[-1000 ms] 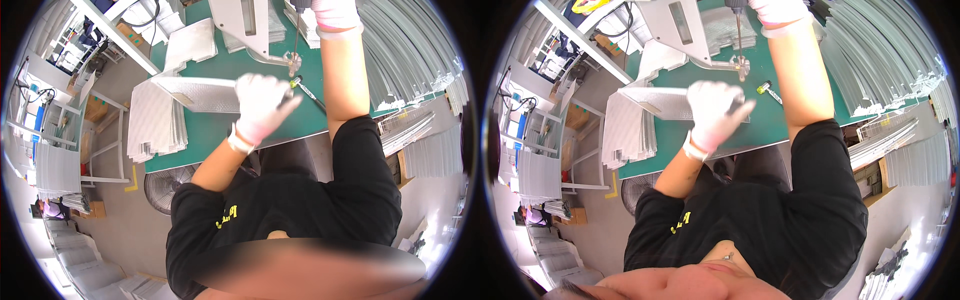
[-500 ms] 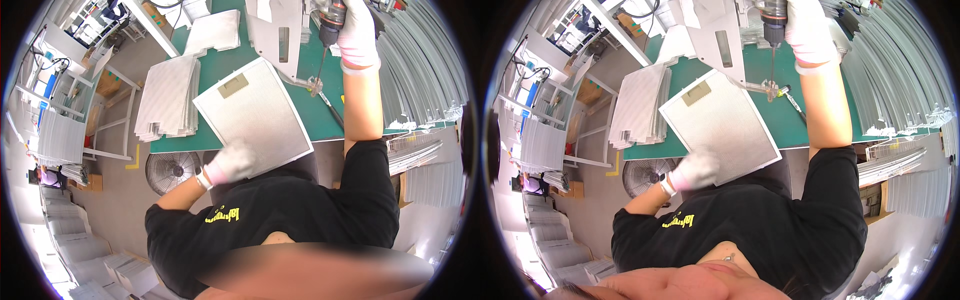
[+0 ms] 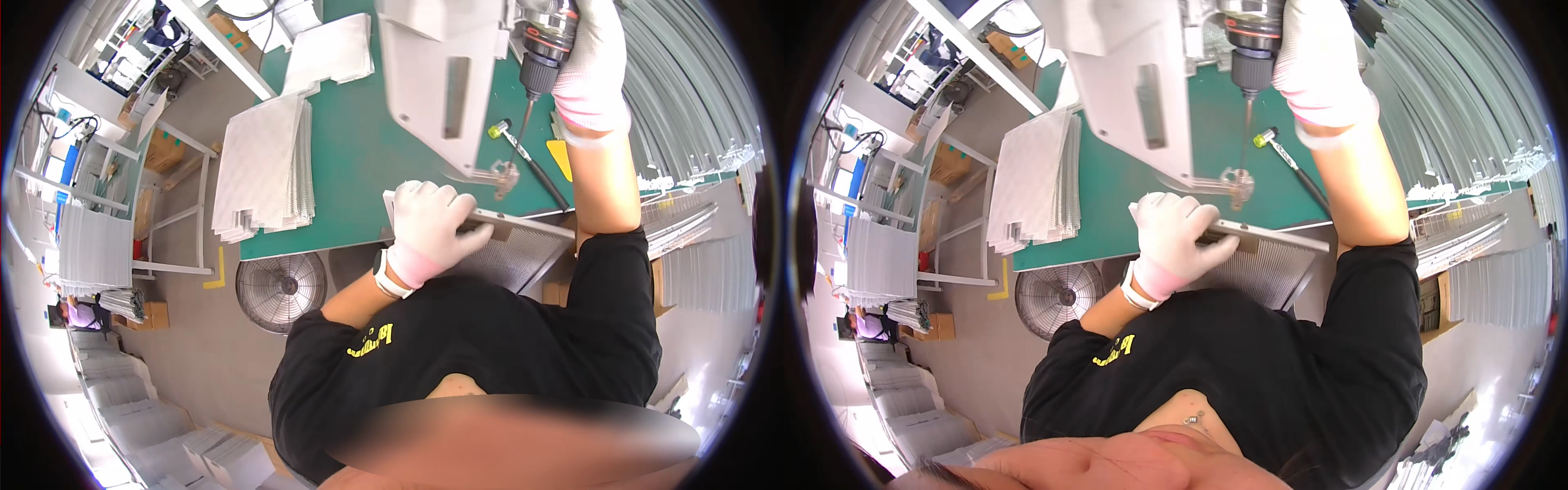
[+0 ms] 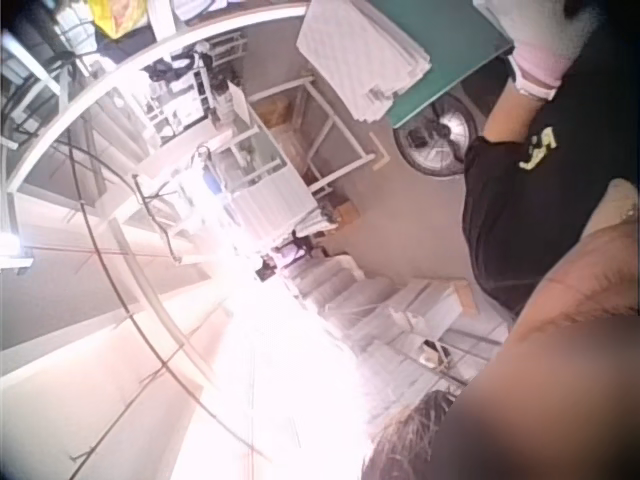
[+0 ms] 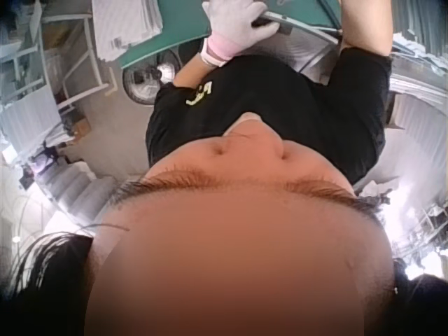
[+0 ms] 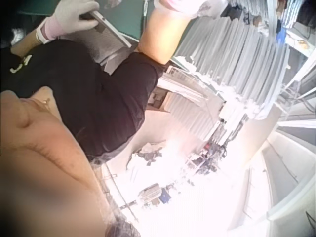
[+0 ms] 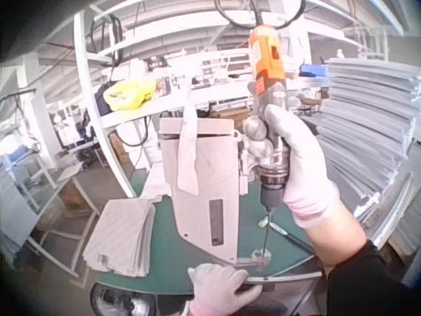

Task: Assembling metal mesh filters by attaching components using a hammer and a power drill.

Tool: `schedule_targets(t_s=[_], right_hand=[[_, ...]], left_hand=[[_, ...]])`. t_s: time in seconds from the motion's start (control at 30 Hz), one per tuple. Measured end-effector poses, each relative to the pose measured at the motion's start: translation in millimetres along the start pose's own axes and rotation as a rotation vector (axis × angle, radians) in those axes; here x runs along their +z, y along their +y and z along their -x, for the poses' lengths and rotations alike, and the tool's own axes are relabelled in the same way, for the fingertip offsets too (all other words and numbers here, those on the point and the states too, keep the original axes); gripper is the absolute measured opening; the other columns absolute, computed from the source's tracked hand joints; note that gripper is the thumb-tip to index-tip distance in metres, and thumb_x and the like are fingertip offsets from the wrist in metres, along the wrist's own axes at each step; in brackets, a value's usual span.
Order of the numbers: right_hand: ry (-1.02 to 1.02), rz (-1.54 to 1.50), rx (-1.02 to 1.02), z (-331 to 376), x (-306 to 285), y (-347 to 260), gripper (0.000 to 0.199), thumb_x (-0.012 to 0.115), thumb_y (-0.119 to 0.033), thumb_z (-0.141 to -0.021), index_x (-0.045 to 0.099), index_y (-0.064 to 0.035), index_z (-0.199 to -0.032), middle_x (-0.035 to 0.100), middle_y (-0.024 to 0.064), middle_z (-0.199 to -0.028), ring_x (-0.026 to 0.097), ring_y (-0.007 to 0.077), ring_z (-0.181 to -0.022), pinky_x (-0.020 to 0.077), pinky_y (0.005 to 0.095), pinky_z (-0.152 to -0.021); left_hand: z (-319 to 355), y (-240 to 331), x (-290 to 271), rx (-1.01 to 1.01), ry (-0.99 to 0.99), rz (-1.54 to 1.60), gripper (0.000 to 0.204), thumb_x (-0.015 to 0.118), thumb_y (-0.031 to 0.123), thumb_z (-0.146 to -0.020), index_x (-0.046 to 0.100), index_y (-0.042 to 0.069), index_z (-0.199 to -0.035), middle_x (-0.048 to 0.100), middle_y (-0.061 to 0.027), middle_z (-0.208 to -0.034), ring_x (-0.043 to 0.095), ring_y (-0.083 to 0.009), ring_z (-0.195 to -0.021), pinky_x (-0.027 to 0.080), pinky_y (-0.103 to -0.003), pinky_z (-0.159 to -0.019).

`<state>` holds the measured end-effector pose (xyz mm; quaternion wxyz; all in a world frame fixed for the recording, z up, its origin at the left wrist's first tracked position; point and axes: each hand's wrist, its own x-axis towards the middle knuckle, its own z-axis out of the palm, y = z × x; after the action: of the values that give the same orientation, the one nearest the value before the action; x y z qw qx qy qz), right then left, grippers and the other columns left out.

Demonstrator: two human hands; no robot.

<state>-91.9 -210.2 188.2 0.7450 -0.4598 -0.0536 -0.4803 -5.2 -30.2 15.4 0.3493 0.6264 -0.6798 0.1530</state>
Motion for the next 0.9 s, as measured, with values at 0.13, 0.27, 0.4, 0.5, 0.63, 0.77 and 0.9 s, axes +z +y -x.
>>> schedule_targets(t_s=[0.13, 0.27, 0.4, 0.5, 0.63, 0.77, 0.9], right_hand=[[0.047, -0.028, 0.034, 25.6, 13.7, 3.0, 0.02, 0.06, -0.024, -0.101, 0.06, -0.0054, -0.109, 0.064, 0.0034, -0.084, 0.059, 0.0121, -0.067, 0.0471, 0.024, -0.059], [-0.326, -0.438, 0.023, 10.3, -17.0, 38.7, 0.029, 0.06, -0.032, -0.101, 0.06, -0.0028, -0.1, 0.059, 0.0018, -0.077, 0.054, 0.0105, -0.063, 0.0437, 0.0229, -0.058], [-0.848, -0.743, -0.092, -9.3, -38.0, 58.6, 0.037, 0.063, -0.038, -0.099, 0.06, -0.0019, -0.093, 0.056, 0.0011, -0.073, 0.051, 0.0091, -0.06, 0.0399, 0.0211, -0.054], [-0.866, -0.712, -0.13, -9.8, -35.1, 60.6, 0.038, 0.064, -0.039, -0.098, 0.059, -0.0018, -0.094, 0.056, 0.0011, -0.073, 0.051, 0.0089, -0.06, 0.0392, 0.021, -0.054], [-0.81, -0.758, -0.149, -2.6, -27.0, 61.7, 0.037, 0.063, -0.038, -0.098, 0.058, -0.0014, -0.097, 0.056, 0.0014, -0.073, 0.05, 0.0086, -0.059, 0.0388, 0.0208, -0.053], [-0.102, 0.033, 0.026, 66.2, -25.5, 25.0, 0.037, 0.062, -0.028, -0.1, 0.054, 0.0021, -0.121, 0.062, 0.0098, -0.102, 0.057, 0.0111, -0.071, 0.048, 0.0259, -0.064], [-0.238, 0.038, 0.102, 77.5, -22.6, 43.8, 0.033, 0.066, -0.031, -0.095, 0.055, -0.0018, -0.106, 0.061, 0.007, -0.083, 0.053, 0.0079, -0.059, 0.042, 0.0213, -0.052]], left_hand=[[9.9, 3.3, -5.1, -0.035, -0.059, 0.039, 0.029, 0.08, 0.036, -0.068, 0.069, 0.014, -0.083, 0.056, -0.0022, -0.07, 0.058, -0.0243, -0.067, 0.041, -0.041, -0.065], [4.3, 10.5, -17.2, 0.043, -0.012, 0.089, 0.041, 0.08, 0.033, -0.067, 0.074, 0.016, -0.104, 0.064, -0.0021, -0.085, 0.064, -0.0247, -0.075, 0.044, -0.042, -0.063], [9.0, 15.3, -19.5, 0.002, -0.1, 0.066, 0.039, 0.08, 0.031, -0.067, 0.073, 0.016, -0.102, 0.065, -0.0026, -0.09, 0.064, -0.0246, -0.076, 0.045, -0.042, -0.062], [9.1, 15.6, -17.9, 0.025, -0.088, 0.094, 0.038, 0.08, 0.031, -0.067, 0.073, 0.016, -0.101, 0.065, -0.0024, -0.09, 0.064, -0.0245, -0.076, 0.045, -0.042, -0.061], [9.5, 17.5, -14.9, -0.03, -0.076, 0.081, 0.037, 0.081, 0.035, -0.068, 0.075, 0.017, -0.099, 0.069, 0.0028, -0.086, 0.065, -0.02, -0.077, 0.04, -0.043, -0.069], [11.5, 14.1, -7.1, -0.038, -0.103, 0.13, 0.033, 0.081, 0.033, -0.069, 0.076, 0.017, -0.097, 0.064, 0.0019, -0.077, 0.062, -0.0196, -0.07, 0.042, -0.04, -0.061], [15.0, 22.0, 5.1, -0.087, -0.096, 0.21, 0.031, 0.081, 0.031, -0.069, 0.076, 0.017, -0.097, 0.058, 0.0012, -0.072, 0.059, -0.02, -0.067, 0.043, -0.037, -0.058]])
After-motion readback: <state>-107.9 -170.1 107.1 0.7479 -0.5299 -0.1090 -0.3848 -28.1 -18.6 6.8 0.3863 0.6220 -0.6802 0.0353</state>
